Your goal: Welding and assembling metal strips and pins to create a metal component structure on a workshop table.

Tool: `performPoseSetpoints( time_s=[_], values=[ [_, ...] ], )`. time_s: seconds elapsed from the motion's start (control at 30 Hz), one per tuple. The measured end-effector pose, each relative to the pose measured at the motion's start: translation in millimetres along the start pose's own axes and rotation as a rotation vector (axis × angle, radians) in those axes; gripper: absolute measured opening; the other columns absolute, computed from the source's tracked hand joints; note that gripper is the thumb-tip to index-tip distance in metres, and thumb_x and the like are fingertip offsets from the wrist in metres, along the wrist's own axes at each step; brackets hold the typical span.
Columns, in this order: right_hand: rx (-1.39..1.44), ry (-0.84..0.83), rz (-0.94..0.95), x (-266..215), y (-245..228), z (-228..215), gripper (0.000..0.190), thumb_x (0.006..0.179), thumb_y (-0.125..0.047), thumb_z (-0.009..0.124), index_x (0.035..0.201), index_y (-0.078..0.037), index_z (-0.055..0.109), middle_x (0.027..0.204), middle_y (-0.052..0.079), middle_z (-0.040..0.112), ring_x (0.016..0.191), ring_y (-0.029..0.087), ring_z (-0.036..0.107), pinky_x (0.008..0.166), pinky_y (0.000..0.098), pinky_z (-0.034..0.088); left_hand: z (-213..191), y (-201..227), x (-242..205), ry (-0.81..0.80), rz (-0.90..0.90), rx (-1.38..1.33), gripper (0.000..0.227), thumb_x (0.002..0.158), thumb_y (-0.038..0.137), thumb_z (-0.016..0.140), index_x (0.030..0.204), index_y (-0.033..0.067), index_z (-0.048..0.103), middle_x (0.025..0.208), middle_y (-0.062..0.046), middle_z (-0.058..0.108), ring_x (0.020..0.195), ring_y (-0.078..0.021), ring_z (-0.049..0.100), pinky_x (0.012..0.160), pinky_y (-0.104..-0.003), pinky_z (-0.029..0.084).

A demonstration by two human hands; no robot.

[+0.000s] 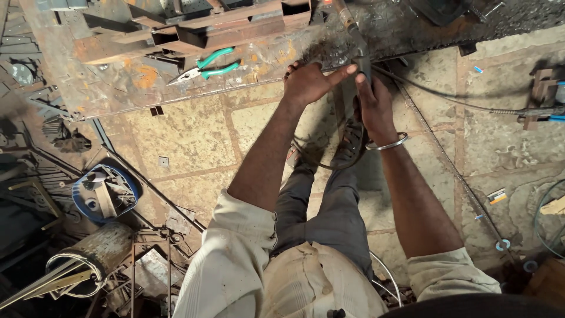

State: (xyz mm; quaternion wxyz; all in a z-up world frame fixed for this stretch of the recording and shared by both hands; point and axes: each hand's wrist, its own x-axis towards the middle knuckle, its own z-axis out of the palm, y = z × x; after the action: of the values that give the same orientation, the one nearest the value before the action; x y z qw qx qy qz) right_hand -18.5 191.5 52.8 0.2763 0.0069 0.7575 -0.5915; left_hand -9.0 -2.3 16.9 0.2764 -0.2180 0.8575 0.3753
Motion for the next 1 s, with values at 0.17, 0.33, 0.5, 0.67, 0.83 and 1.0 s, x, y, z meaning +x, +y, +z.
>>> performPoseSetpoints(
  time_s=[0.17, 0.33, 0.5, 0.67, 0.83, 1.0],
  values=[
    [0.002, -0.033, 0.007, 4, 0, 1, 0.049, 0.103, -0.058, 0.057, 0.096, -0.009, 0.055, 0.067, -0.003, 0.053, 0.050, 0.006, 0.049, 0.043, 0.0263, 0.038, 1, -3, 5, 0.022, -0.003, -0.014, 0.121, 0.064, 0.102, 0.037, 0.105, -0.0068, 0.070, 0.083, -0.015, 0.074, 0.087, -0.0276, 0.077, 0.081, -0.049, 0.060],
    [0.004, -0.051, -0.018, 7, 5, 2, 0.049, 0.104, -0.057, 0.056, 0.094, -0.009, 0.054, 0.066, -0.003, 0.053, 0.050, 0.007, 0.049, 0.044, 0.0270, 0.037, 5, -7, 9, 0.043, 0.031, -0.010, 0.122, 0.062, 0.103, 0.039, 0.105, -0.0064, 0.074, 0.097, -0.023, 0.076, 0.095, -0.0328, 0.076, 0.088, -0.050, 0.060],
    [-0.127, 0.002, -0.130, 11, 17, 0, 0.051, 0.108, -0.056, 0.055, 0.094, -0.007, 0.057, 0.072, -0.004, 0.051, 0.063, 0.005, 0.047, 0.053, 0.0276, 0.039, 7, -9, 9, 0.107, 0.028, 0.028, 0.126, 0.065, 0.105, 0.043, 0.116, -0.0072, 0.070, 0.116, -0.034, 0.067, 0.115, -0.0439, 0.065, 0.100, -0.055, 0.050],
    [-0.123, 0.008, -0.097, 8, 10, 1, 0.054, 0.107, -0.057, 0.055, 0.093, -0.005, 0.055, 0.072, -0.004, 0.049, 0.065, 0.006, 0.046, 0.054, 0.0290, 0.038, 6, -7, 6, 0.154, 0.012, 0.046, 0.123, 0.065, 0.104, 0.046, 0.117, -0.0055, 0.070, 0.125, -0.039, 0.059, 0.122, -0.0493, 0.055, 0.100, -0.059, 0.044],
    [-0.200, 0.034, -0.099, 7, 5, 3, 0.056, 0.106, -0.059, 0.054, 0.091, -0.005, 0.054, 0.070, -0.003, 0.049, 0.065, 0.006, 0.047, 0.055, 0.0298, 0.040, -1, -1, 1, 0.021, -0.052, -0.075, 0.131, 0.056, 0.104, 0.040, 0.119, -0.0071, 0.070, 0.118, -0.029, 0.072, 0.116, -0.0370, 0.071, 0.102, -0.050, 0.052],
    [-0.167, 0.053, -0.080, 11, 13, 3, 0.054, 0.104, -0.059, 0.056, 0.092, -0.007, 0.057, 0.070, -0.003, 0.052, 0.063, 0.005, 0.049, 0.053, 0.0291, 0.040, 3, -4, 6, 0.052, -0.019, -0.041, 0.132, 0.059, 0.105, 0.041, 0.120, -0.0085, 0.071, 0.114, -0.027, 0.075, 0.108, -0.0335, 0.074, 0.095, -0.048, 0.057]
  ],
)
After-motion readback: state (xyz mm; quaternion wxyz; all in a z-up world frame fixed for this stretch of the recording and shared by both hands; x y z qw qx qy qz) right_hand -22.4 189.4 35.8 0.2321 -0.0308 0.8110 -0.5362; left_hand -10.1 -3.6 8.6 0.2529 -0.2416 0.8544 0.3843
